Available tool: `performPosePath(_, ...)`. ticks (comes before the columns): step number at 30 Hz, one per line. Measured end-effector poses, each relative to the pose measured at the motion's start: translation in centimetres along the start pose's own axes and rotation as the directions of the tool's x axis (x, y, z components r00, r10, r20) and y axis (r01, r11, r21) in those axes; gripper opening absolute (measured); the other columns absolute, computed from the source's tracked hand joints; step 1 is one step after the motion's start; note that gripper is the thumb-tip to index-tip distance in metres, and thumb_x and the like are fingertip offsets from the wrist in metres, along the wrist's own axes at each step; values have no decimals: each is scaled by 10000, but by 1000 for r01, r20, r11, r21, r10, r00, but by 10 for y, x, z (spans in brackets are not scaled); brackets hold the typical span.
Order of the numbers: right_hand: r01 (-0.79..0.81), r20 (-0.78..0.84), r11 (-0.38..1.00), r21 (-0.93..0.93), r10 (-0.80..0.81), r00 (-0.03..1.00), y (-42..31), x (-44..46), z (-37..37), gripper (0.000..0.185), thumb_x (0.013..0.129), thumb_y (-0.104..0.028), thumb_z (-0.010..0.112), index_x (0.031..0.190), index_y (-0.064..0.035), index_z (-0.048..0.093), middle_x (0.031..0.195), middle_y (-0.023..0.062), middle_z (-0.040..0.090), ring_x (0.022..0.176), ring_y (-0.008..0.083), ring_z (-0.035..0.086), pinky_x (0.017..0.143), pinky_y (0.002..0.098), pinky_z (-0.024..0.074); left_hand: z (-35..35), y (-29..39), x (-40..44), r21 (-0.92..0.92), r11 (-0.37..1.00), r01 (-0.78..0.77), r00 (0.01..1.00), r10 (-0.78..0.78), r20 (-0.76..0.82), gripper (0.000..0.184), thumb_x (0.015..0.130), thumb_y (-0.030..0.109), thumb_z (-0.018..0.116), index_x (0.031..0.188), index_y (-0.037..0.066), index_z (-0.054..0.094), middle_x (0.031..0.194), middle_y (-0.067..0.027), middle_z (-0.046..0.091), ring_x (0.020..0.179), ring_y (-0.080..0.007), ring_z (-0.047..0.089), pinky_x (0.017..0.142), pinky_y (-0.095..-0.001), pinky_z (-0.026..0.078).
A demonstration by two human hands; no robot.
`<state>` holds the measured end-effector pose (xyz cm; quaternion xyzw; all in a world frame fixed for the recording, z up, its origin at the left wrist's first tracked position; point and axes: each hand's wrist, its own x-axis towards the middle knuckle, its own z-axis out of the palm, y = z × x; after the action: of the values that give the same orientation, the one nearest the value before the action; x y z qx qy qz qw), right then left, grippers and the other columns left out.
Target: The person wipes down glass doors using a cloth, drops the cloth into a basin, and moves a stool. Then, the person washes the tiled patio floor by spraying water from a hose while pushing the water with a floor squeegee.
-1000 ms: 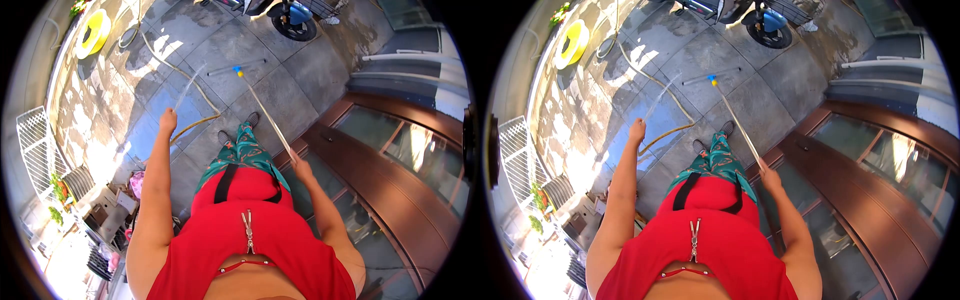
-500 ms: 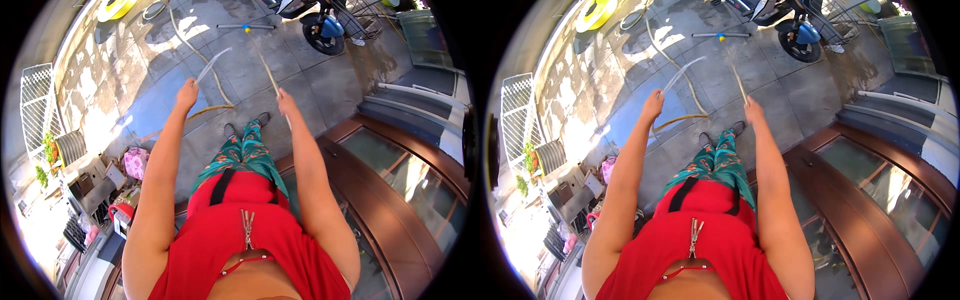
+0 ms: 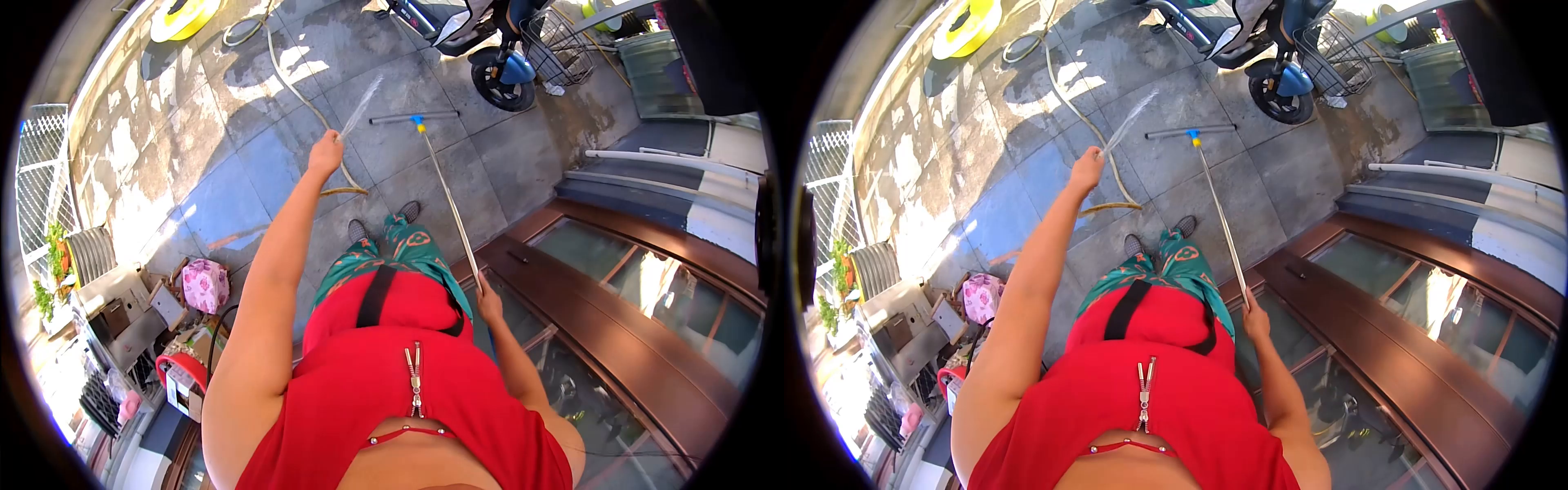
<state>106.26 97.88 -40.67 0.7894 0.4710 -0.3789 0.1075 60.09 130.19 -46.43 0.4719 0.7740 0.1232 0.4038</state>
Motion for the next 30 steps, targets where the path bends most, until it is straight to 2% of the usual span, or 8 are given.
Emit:
performPosePath(4, -128, 40, 991, -27, 129, 991, -25, -17, -17, 534, 930, -283, 520, 1428, -406, 369, 1069, 254, 633, 982, 440, 611, 834, 481, 485, 17, 22, 2, 10, 998, -55, 998, 55, 19, 318, 880, 282, 497, 1161, 154, 573, 1052, -237, 651, 1006, -437, 604, 866, -497, 472)
performPosePath(11, 292, -114, 956, 10, -289, 951, -98, 197, -63, 528, 919, -220, 498, 1438, -211, 400, 1174, 248, 602, 1069, 416, 584, 895, 459, 471, 30, 65, 16, 62, 997, -43, 999, 42, 18, 359, 874, 268, 495, 1215, 169, 551, 1069, -241, 647, 1030, -434, 599, 880, -483, 473)
performPosePath(12, 246, -79, 969, -13, -247, 966, -127, 231, -80, 529, 924, -225, 492, 1443, -231, 392, 1186, 230, 606, 1086, 410, 579, 904, 461, 466, 33, 69, 19, 61, 998, -20, 1000, 19, 11, 359, 874, 268, 497, 1214, 169, 551, 1070, -242, 646, 1030, -434, 599, 880, -483, 473)
performPosePath(16, 123, 41, 992, 39, -125, 991, -240, 316, -157, 528, 939, -265, 483, 1454, -267, 366, 931, 210, 671, 698, 338, 659, 667, 432, 536, 36, 88, 30, 58, 996, 67, 997, -65, -31, 352, 872, 273, 506, 1204, 164, 551, 1064, -246, 646, 1020, -437, 600, 873, -488, 473)
performPosePath(19, 187, 3, 982, 9, -187, 982, -264, 371, -183, 533, 939, -264, 485, 1457, -273, 359, 854, 208, 664, 555, 294, 623, 572, 409, 532, 43, 95, 43, 38, 995, 97, 994, -94, -59, 345, 872, 276, 512, 1193, 157, 551, 1046, -250, 648, 1002, -443, 602, 861, -495, 472)
performPosePath(22, 301, 15, 953, -43, -301, 954, -228, 396, -196, 543, 929, -224, 496, 1453, -236, 356, 1068, 254, 640, 981, 447, 607, 857, 487, 485, 48, 94, 49, 4, 989, 147, 986, -147, -74, 339, 870, 271, 513, 1185, 150, 550, 1031, -253, 650, 990, -448, 603, 854, -499, 471)
performPosePath(24, 463, -5, 876, -135, -468, 884, -172, 390, -206, 559, 922, -222, 516, 1454, -247, 346, 1061, 270, 631, 973, 458, 599, 843, 494, 483, 48, 94, 53, -8, 983, 183, 980, -183, -82, 335, 870, 267, 511, 1180, 146, 549, 1026, -255, 650, 986, -450, 603, 851, -503, 470)
performPosePath(30, 427, 145, 866, -260, -403, 904, -47, 293, -264, 588, 910, -199, 533, 1461, -270, 339, 908, 305, 624, 853, 487, 600, 741, 539, 480, 58, 89, 61, -6, 971, 238, 965, -237, -116, 333, 876, 269, 506, 1178, 136, 545, 1017, -261, 649, 989, -455, 600, 850, -514, 468)
